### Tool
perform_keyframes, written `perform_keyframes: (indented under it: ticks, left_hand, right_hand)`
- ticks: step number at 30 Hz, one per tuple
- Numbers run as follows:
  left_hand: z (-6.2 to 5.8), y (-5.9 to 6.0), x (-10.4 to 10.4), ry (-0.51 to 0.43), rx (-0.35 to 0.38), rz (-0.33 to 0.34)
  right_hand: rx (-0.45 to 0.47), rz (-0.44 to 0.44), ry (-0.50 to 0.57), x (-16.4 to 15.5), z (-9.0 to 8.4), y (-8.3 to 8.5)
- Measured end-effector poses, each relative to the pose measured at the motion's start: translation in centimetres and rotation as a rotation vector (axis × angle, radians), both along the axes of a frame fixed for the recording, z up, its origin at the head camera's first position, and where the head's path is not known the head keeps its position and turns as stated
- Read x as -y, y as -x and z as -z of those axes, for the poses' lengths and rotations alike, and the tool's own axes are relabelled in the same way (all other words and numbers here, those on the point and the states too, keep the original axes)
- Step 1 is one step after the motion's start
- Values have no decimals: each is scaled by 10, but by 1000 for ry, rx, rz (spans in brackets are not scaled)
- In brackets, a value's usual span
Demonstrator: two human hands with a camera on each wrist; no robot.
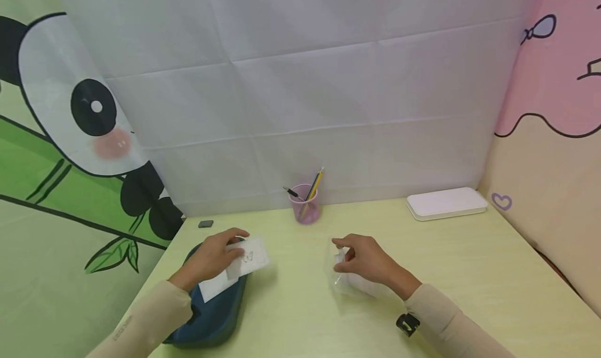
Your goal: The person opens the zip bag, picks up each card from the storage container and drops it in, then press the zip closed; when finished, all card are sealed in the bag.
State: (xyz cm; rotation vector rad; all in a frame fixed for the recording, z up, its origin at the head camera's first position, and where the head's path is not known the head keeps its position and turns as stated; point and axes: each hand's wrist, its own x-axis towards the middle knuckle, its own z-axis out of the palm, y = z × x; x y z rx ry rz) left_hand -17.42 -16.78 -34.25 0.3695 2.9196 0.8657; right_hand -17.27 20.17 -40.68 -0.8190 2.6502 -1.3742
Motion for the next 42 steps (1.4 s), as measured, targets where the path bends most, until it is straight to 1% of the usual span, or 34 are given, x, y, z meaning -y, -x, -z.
perform_keyframes:
  ticks: [3, 6, 9, 12, 16, 18, 23, 28, 30, 33, 37, 40, 42]
  left_hand:
    - [0, 2, -22, -14, 18, 15]
    - [0, 4, -40, -17, 20, 59]
    - [-3, 6, -56, -31, 28, 106]
    - [-7, 7, -69, -41, 18, 140]
    - [-9, 7, -85, -48, 1, 158]
    - [-8, 6, -93, -49, 6, 157]
    - [0, 8, -109, -24, 8, 174]
    - [10, 9, -118, 11, 11, 176]
    - [13, 9, -121, -7, 37, 179]
    - [17, 10, -126, -19, 56, 196]
    - [22, 10, -135, -37, 46, 213]
    - [27, 11, -140, -54, 51, 204]
    - [31, 12, -142, -63, 67, 185]
  right_hand:
    - [0, 0, 3, 0, -1, 0]
    - [3, -1, 3, 1, -2, -1]
    - [2, -3, -4, 1, -2, -1]
    - [2, -4, -7, 1, -4, -1]
    - [6, -4, -8, 0, -5, -3]
    - [2, -5, -11, 0, -5, -4]
    - [-13, -2, -12, 1, -7, -4]
    - [-6, -5, -9, 3, -8, -5]
    - [-6, -1, -14, 4, -8, -5]
    - [-10, 3, -17, 5, -9, -6]
    - [-30, -13, -9, 6, -9, -6]
    - [-35, -28, 5, 7, -9, -7]
    - [-31, -37, 14, 8, -9, -7]
